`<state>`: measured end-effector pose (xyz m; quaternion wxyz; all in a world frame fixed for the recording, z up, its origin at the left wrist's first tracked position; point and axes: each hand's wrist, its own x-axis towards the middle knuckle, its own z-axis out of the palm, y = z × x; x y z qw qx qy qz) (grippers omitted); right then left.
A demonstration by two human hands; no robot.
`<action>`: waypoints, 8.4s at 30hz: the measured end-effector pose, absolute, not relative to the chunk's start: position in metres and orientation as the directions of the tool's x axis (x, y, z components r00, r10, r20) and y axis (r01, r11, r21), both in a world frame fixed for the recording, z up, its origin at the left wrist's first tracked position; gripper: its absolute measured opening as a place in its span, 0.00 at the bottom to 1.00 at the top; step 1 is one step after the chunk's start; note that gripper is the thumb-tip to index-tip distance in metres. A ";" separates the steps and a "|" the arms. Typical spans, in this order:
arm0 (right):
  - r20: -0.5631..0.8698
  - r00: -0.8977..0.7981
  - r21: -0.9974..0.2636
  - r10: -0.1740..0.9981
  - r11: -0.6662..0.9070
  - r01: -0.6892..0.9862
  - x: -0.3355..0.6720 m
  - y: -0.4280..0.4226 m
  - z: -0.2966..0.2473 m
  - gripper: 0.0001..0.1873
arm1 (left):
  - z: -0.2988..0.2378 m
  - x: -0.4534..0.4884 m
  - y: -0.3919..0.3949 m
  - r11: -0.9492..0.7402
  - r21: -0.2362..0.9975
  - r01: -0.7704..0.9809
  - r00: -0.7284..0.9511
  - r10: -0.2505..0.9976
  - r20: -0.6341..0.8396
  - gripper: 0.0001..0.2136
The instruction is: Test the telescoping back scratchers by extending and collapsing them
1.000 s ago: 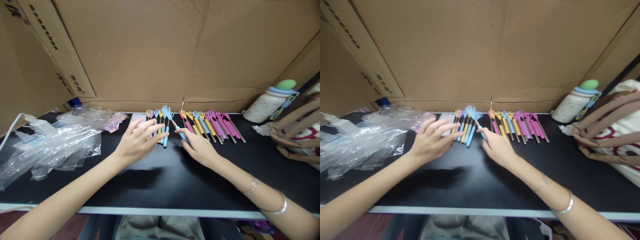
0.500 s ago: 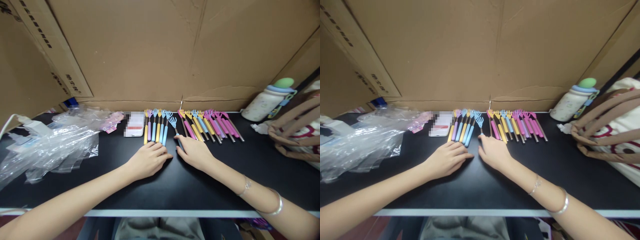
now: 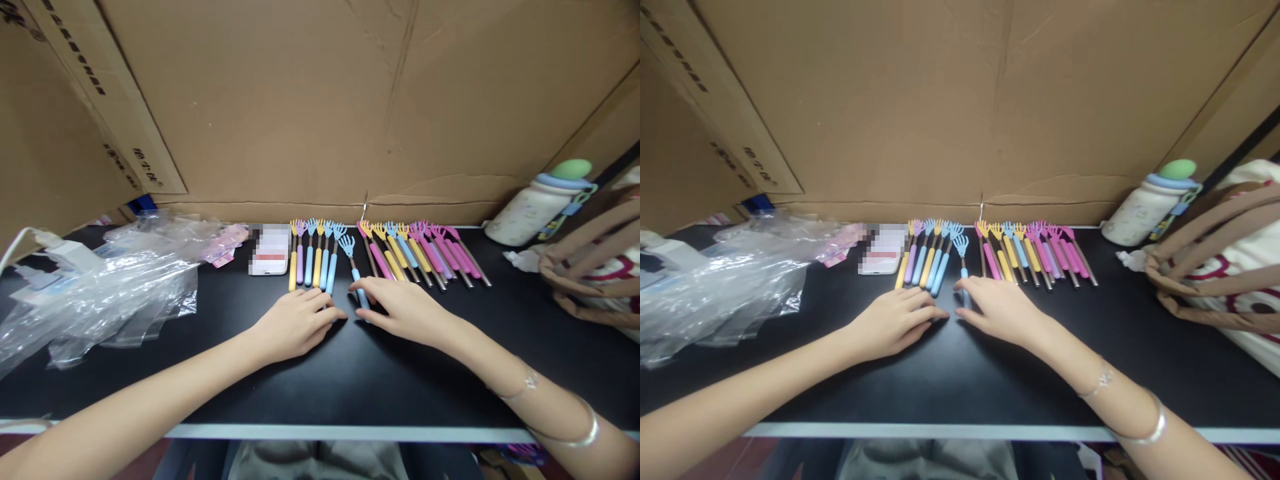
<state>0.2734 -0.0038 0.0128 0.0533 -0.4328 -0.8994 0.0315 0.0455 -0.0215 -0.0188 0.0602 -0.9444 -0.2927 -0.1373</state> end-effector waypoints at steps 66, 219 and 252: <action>0.089 -0.743 -0.189 0.664 0.743 0.642 0.259 -0.008 -0.006 0.10 | -0.019 0.044 -0.017 -0.838 0.064 0.541 0.795 0.535 0.287 0.11; -0.001 -0.747 -0.255 0.665 0.722 0.643 0.291 -0.005 0.025 0.09 | 0.016 0.013 -0.008 -0.785 0.013 0.619 0.783 0.618 0.068 0.07; 0.158 -0.787 0.094 0.596 0.785 0.613 0.299 0.010 0.011 0.15 | 0.012 0.015 -0.009 -0.760 0.037 0.649 0.758 0.650 0.061 0.04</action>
